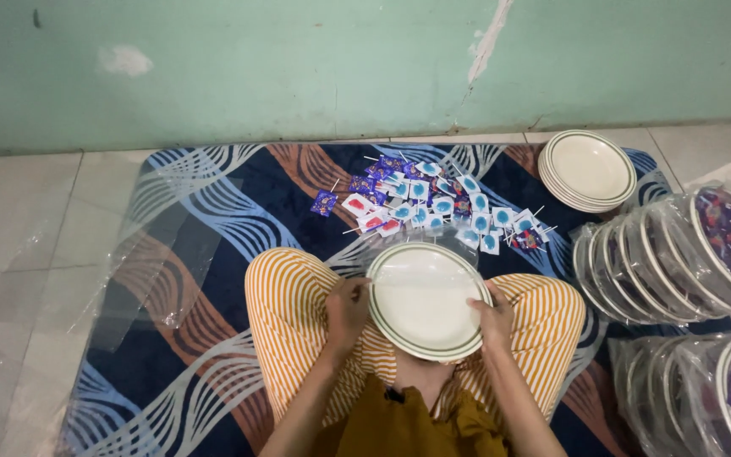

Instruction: The person, sitting on a mat, uses their hands to place small blue and white decorative items onto a white plate and then secures them within a clear plastic bag.

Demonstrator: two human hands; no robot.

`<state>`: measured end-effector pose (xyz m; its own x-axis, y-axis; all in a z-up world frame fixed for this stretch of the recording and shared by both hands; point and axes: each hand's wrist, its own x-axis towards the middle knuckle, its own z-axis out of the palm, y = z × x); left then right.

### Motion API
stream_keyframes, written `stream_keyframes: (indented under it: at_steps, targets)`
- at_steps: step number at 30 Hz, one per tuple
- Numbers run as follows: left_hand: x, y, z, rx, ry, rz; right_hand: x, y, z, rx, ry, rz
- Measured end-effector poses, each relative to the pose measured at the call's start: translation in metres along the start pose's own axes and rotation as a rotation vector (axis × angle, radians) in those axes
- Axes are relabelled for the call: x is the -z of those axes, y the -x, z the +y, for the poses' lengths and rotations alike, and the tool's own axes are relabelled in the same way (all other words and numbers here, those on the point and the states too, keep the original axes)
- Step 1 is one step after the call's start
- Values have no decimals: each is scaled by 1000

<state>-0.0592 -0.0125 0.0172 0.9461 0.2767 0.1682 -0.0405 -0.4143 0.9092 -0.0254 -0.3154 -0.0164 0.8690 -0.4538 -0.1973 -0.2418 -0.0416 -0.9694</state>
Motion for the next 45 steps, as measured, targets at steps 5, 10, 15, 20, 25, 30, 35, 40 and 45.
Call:
stream_keyframes:
  at_steps: [5, 10, 15, 20, 25, 30, 35, 40, 45]
  targets:
    - [-34, -9, -20, 104, 345, 202, -18, 16, -16, 11, -33, -45]
    - [-28, -15, -4, 250, 691, 237, -25, 27, -24, 35, 3, -113]
    - [-6, -7, 14, 169, 761, 81, -25, 37, -39, -84, -380, -142]
    - [-22, -6, -13, 49, 672, 64, -12, 7, -35, -71, -526, -322]
    - [-30, -13, -10, 101, 746, 108, -16, -16, -29, 38, -385, -402]
    - [-33, -24, 7, 465, 800, 285, -20, -21, -20, 5, -397, -268]
    - [-49, -27, -28, 294, 1048, 70, -26, -38, -12, -14, -457, -224]
    - [-65, -33, -24, 221, 927, 222, -51, -39, -14, -120, -631, -193]
    - [-72, -34, -40, 343, 540, 398, -49, -50, 6, -238, -681, 0]
